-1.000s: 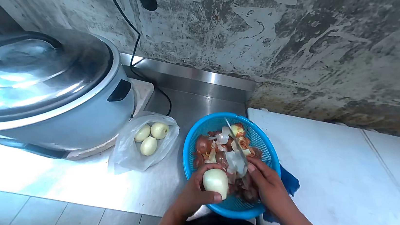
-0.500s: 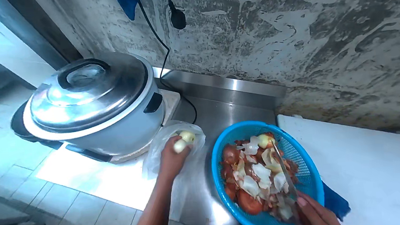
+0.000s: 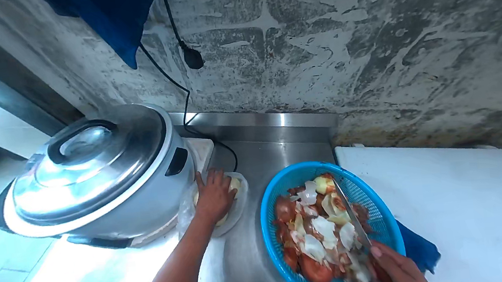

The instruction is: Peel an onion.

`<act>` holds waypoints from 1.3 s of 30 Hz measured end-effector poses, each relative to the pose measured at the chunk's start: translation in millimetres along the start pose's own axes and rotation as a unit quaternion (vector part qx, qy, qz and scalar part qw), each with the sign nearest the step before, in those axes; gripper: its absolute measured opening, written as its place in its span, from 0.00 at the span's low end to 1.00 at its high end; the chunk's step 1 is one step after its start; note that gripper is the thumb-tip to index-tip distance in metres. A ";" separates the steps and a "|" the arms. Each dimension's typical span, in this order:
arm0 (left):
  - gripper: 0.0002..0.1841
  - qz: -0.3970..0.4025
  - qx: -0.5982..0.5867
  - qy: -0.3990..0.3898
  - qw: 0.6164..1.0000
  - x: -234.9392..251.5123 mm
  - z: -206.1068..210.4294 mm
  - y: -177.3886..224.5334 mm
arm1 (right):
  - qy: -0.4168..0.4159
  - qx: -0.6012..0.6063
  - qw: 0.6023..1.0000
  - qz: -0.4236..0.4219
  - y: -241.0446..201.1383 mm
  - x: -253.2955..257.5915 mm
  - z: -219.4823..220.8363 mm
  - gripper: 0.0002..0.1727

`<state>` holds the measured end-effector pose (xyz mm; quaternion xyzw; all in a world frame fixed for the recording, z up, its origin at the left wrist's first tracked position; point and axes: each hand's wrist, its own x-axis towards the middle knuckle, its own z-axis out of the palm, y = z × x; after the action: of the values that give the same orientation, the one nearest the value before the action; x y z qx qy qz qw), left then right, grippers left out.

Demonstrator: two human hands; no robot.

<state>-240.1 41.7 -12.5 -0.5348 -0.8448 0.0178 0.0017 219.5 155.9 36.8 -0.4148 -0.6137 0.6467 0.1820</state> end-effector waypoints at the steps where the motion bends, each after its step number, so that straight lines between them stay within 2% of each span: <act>1: 0.31 0.022 0.006 -0.018 1.000 -1.7 2.2 0.6 | 0.001 0.001 1.000 0.000 1.1 -0.4 -0.6 0.22; 5: 0.44 0.040 -0.033 -0.021 0.998 -31.1 10.7 18.0 | -0.007 0.002 1.000 -0.011 1.8 -1.7 -1.2 0.22; 7: 0.47 0.049 -0.044 -0.010 0.998 -52.9 17.1 34.0 | -0.011 -0.004 1.000 -0.013 2.9 -2.8 -2.8 0.23; 8: 0.44 0.051 -0.045 -0.012 0.998 -63.3 22.4 40.5 | -0.014 -0.008 1.000 -0.014 3.9 -3.3 -3.6 0.23; 11: 0.15 0.011 -0.034 0.011 0.999 -78.2 42.3 44.9 | -0.031 -0.023 0.999 -0.013 1.8 -1.2 -3.9 0.22; 12: 0.13 0.000 -0.043 0.026 0.999 -77.9 43.8 44.9 | -0.037 -0.026 0.999 -0.010 0.3 -0.1 -3.8 0.22; 16: 0.17 0.003 -0.185 0.088 0.979 -81.6 28.3 61.6 | -0.048 -0.029 0.998 -0.010 -0.2 1.3 -4.5 0.22; 21: 0.18 -0.086 -0.303 0.176 0.933 -91.5 -7.4 94.6 | -0.048 -0.016 0.999 -0.021 1.5 -0.5 -4.4 0.22; 22: 0.18 -0.089 -0.306 0.171 0.932 -93.0 -12.5 98.5 | -0.048 -0.012 0.999 -0.019 1.3 -0.4 -4.0 0.22; 23: 0.19 -0.084 -0.301 0.128 0.941 -94.5 -17.6 101.4 | -0.047 -0.009 0.999 -0.018 1.6 -0.1 -3.4 0.22; 25: 0.21 -0.074 -0.262 -0.070 0.960 -94.6 -32.3 107.3 | -0.044 -0.007 0.999 -0.015 3.5 -0.3 -3.6 0.22; 26: 0.20 -0.075 -0.238 -0.147 0.957 -92.7 -39.8 110.7 | -0.046 -0.009 0.999 -0.013 4.8 0.3 -4.7 0.23; 27: 0.20 -0.080 -0.221 -0.162 0.959 -92.1 -47.3 113.6 | -0.047 -0.008 0.999 -0.013 5.7 2.2 -5.2 0.23; 28: 0.20 -0.086 -0.221 -0.129 0.963 -93.4 -55.7 116.7 | -0.047 -0.004 0.999 -0.012 6.1 3.9 -5.5 0.23; 30: 0.18 -0.076 -0.231 0.006 0.970 -98.2 -67.3 125.8 | -0.045 0.006 0.999 -0.009 7.5 3.2 -5.7 0.23; 32: 0.16 -0.022 -0.245 0.121 0.962 -94.9 -72.2 139.6 | -0.047 0.009 0.999 -0.011 8.1 2.8 -5.2 0.23; 33: 0.16 0.009 -0.258 0.135 0.957 -90.2 -74.3 148.5 | -0.049 0.009 0.999 -0.012 8.4 3.0 -5.3 0.23; 34: 0.16 0.035 -0.272 0.116 0.955 -84.4 -76.0 158.3 | -0.049 0.011 0.999 -0.012 8.3 2.9 -5.3 0.23; 37: 0.18 0.074 -0.290 -0.032 0.954 -66.8 -76.9 189.3 | -0.053 0.029 0.998 -0.012 7.2 1.9 -7.0 0.23; 39: 0.19 0.114 -0.293 -0.086 0.945 -60.9 -71.3 211.6 | -0.052 0.060 0.997 -0.013 5.5 1.2 -9.6 0.24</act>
<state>-21.3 79.1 53.0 -0.6007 -0.7433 -0.1847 -0.2294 227.7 162.0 32.1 -0.3608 -0.5880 0.7004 0.1831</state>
